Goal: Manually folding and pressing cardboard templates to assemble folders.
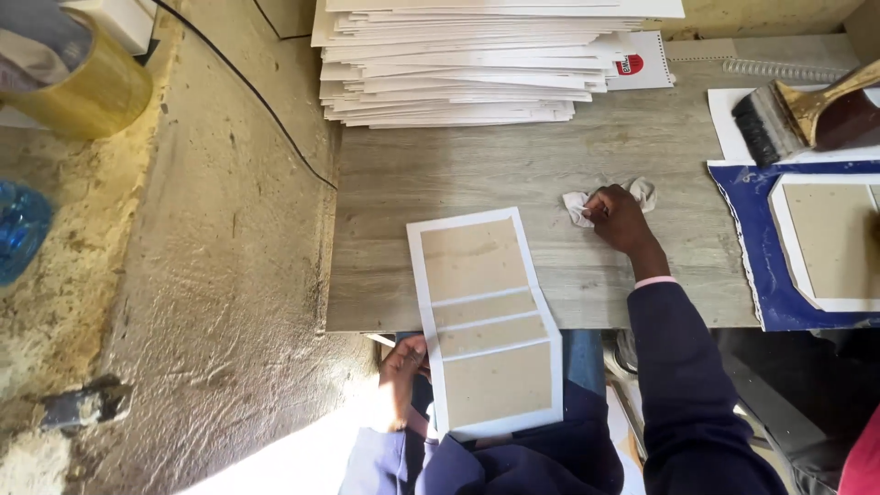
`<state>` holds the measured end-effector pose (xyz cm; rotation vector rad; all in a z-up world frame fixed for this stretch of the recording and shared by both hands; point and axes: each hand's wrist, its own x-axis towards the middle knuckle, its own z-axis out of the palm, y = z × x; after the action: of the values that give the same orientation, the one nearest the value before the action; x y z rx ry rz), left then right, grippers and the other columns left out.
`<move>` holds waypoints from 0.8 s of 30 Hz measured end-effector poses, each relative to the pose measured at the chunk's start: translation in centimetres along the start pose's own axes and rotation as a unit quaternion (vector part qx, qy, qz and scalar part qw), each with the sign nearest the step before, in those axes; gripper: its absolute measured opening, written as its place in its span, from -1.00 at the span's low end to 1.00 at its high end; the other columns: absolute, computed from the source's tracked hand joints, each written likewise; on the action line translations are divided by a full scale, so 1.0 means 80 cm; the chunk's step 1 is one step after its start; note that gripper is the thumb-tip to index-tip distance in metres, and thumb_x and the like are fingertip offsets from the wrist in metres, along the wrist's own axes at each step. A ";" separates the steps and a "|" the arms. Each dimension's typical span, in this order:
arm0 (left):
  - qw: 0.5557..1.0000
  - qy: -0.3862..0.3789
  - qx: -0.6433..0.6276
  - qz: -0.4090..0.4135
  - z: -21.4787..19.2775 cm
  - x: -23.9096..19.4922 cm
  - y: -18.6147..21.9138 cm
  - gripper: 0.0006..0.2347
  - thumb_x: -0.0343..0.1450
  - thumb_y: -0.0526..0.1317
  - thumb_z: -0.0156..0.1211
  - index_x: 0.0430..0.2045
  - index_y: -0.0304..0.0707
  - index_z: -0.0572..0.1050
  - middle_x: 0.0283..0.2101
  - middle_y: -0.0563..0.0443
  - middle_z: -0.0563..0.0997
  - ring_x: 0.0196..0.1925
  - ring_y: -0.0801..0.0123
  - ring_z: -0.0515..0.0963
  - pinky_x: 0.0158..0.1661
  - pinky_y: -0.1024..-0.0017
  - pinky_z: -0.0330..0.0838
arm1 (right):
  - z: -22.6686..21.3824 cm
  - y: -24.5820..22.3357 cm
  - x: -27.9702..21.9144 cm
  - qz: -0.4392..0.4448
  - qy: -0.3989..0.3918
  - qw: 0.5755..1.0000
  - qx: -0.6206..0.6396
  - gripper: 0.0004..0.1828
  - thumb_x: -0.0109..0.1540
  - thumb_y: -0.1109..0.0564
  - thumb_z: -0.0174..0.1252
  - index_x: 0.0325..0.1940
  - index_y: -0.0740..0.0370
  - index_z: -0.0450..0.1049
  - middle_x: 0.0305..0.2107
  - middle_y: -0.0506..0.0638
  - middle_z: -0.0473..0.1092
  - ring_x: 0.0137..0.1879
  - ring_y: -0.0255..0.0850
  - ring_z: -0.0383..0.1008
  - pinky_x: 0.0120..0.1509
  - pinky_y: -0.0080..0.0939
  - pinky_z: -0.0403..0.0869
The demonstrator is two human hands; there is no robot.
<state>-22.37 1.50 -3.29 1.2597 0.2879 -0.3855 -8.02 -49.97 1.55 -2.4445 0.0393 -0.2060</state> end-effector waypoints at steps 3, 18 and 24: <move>0.995 -0.028 -0.088 0.032 0.046 -0.007 0.065 -0.69 0.49 -0.19 0.29 0.01 -0.49 0.57 -0.40 -0.30 0.71 -0.54 0.22 0.70 -0.38 0.35 0.57 | 0.015 0.022 -0.001 -0.002 0.028 0.999 -0.017 -0.90 0.30 0.14 0.40 -0.12 0.13 0.64 -0.34 0.13 0.41 -0.16 0.14 0.52 0.08 0.14 0.45; 0.662 -0.027 0.590 0.461 0.171 -0.037 0.454 -0.39 0.53 0.00 0.31 0.45 -0.34 0.32 -0.50 -0.43 0.66 -0.38 -0.39 0.70 -0.36 -0.19 0.53 | 0.018 0.004 -0.007 0.016 0.060 0.998 -0.002 -0.86 0.30 0.09 0.41 -0.12 0.13 0.61 -0.27 0.19 0.44 -0.02 0.27 0.51 0.20 0.21 0.44; 0.577 -0.234 0.680 0.386 0.205 0.029 0.318 -0.27 0.42 -0.05 0.40 0.54 -0.06 0.22 -0.17 -0.34 0.76 -0.14 -0.32 0.74 0.00 -0.10 0.59 | 0.005 0.012 -0.033 0.033 0.172 0.959 0.221 -0.87 0.42 0.38 0.11 0.03 0.30 0.46 -0.33 0.04 0.37 -0.16 -0.19 0.36 -0.02 -0.11 0.34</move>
<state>-9.23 -7.99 22.40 2.5167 -1.2965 -0.0811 -10.54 -50.24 0.32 -1.9358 0.2042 -0.5482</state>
